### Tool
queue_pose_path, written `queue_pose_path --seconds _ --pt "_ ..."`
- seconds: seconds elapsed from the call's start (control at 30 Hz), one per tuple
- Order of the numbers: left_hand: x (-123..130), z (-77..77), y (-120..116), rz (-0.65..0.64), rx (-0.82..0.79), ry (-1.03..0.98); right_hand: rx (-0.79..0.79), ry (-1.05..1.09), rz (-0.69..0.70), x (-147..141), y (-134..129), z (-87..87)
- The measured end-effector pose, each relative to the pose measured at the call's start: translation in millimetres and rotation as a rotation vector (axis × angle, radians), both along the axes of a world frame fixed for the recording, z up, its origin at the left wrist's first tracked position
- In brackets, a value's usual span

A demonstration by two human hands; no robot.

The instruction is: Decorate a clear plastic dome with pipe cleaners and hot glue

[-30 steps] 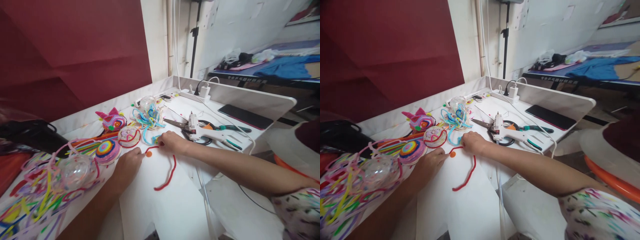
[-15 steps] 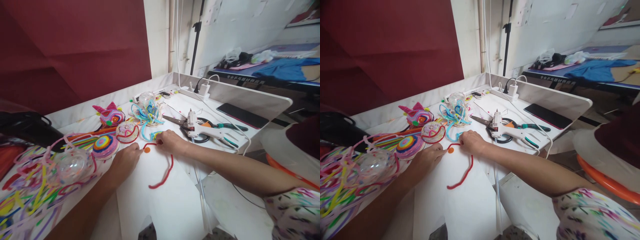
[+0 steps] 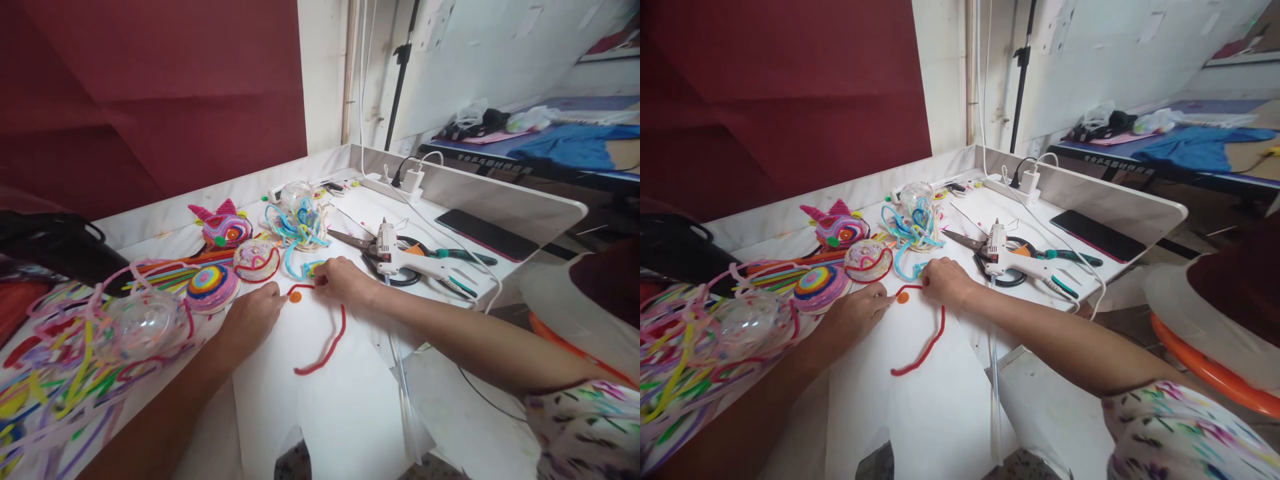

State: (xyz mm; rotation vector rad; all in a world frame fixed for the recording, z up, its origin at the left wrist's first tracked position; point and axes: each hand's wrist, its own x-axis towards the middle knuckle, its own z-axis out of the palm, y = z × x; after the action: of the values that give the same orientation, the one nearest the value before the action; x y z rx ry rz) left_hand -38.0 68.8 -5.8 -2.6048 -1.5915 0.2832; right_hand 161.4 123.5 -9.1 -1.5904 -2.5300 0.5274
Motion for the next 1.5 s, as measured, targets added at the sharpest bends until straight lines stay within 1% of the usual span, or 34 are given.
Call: queue_pose_path --seconds 0.2,0.3,0.47,0.6,0.73,0.83,0.93,1.03,1.13,1.2,1.27,1.37,1.5 --pt "1 -0.6 -1 -0.011 0.016 0.023 0.056 0.035 0.053 3 -7 -4.5" --pt "-1 -1.6 -1 -0.023 0.020 0.018 0.058 0.055 0.096 5 -9 -6.2" --pt "0 -0.6 0 -0.032 0.017 0.035 0.082 -0.066 0.222 4 -6 -5.5" --pt "2 0.0 -1 -0.024 0.015 0.078 0.100 -0.157 0.321 1 -3 -0.7" --pt "4 1.3 -3 -0.006 0.012 0.099 0.116 -0.280 0.345 -2 -3 5.0" --pt "6 2.6 -3 -0.002 -0.012 0.116 0.167 -0.355 0.374 -4 -6 5.8" --pt "7 2.1 -1 0.017 -0.037 0.116 0.262 -0.403 0.435 -6 -10 3.5" --pt "5 -1.6 0 0.032 -0.052 0.048 0.365 -0.447 0.506 -9 -14 0.4" --pt "3 -6.4 1 0.058 -0.044 -0.042 0.426 -0.478 0.566 -11 -15 -0.3" --pt "2 -9.2 0 0.088 -0.029 -0.086 0.429 -0.474 0.574 -11 -13 1.4" --pt "1 -12.1 0 0.109 -0.004 -0.089 0.389 -0.469 0.567 -11 -11 4.1" --pt "-1 -17.1 1 0.099 0.002 -0.116 0.334 -0.458 0.566 -11 -5 7.8" --pt "-3 -20.9 1 0.098 0.007 -0.113 0.352 -0.420 0.572 -12 -1 6.8"
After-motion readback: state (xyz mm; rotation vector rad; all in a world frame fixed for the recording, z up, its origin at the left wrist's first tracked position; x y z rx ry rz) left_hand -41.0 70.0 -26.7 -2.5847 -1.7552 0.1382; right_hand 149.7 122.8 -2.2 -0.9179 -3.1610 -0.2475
